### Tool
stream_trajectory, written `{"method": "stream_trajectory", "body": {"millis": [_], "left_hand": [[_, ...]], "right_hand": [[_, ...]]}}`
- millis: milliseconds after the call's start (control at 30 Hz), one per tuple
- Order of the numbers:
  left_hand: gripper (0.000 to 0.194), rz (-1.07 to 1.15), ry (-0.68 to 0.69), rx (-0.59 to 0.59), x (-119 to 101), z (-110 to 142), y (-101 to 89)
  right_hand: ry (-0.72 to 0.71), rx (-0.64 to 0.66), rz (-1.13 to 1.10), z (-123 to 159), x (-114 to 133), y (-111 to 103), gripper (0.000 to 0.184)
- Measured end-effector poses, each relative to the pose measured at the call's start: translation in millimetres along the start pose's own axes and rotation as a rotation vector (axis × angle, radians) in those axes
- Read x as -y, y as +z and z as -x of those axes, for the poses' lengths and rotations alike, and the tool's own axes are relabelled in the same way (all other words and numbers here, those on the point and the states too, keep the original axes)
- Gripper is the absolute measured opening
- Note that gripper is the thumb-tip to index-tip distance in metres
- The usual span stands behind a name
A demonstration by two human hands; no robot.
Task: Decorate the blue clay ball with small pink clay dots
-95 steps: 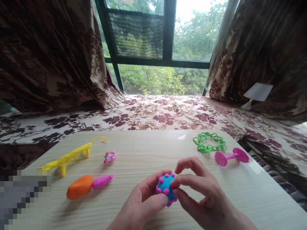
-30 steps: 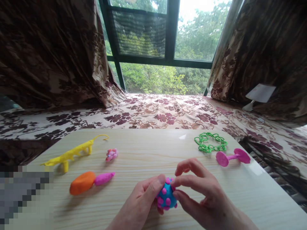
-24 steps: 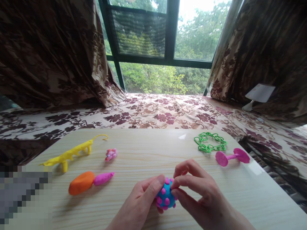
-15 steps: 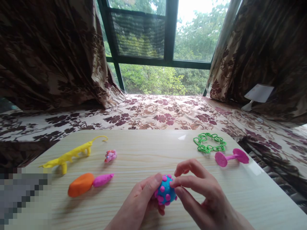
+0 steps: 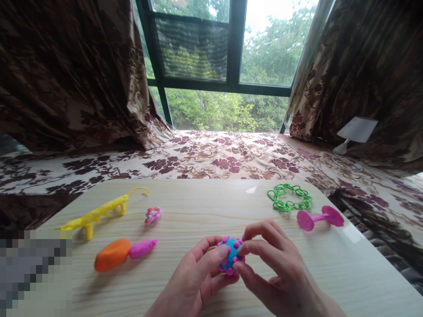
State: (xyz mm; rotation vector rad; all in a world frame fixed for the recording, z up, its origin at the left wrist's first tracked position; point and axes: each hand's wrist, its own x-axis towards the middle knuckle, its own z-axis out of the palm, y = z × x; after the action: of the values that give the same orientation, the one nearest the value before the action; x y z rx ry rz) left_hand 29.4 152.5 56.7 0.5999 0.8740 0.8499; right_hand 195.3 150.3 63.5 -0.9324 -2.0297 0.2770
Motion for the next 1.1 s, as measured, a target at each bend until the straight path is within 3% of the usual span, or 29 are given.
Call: {"method": "stream_trajectory", "body": {"millis": [600, 833, 1100], "left_hand": [[0.028, -0.010, 0.040, -0.053, 5, -6, -3.2], [0.030, 0.044, -0.060, 0.030, 4, -4, -3.0], [0.028, 0.006, -0.069, 0.081, 4, -3, -6.0]], "right_hand": [[0.040, 0.036, -0.015, 5, -3, 2, 0.018], [-0.022, 0.002, -0.081, 2, -1, -3, 0.030], [-0.019, 0.051, -0.084, 1, 0, -2, 0.024]]}}
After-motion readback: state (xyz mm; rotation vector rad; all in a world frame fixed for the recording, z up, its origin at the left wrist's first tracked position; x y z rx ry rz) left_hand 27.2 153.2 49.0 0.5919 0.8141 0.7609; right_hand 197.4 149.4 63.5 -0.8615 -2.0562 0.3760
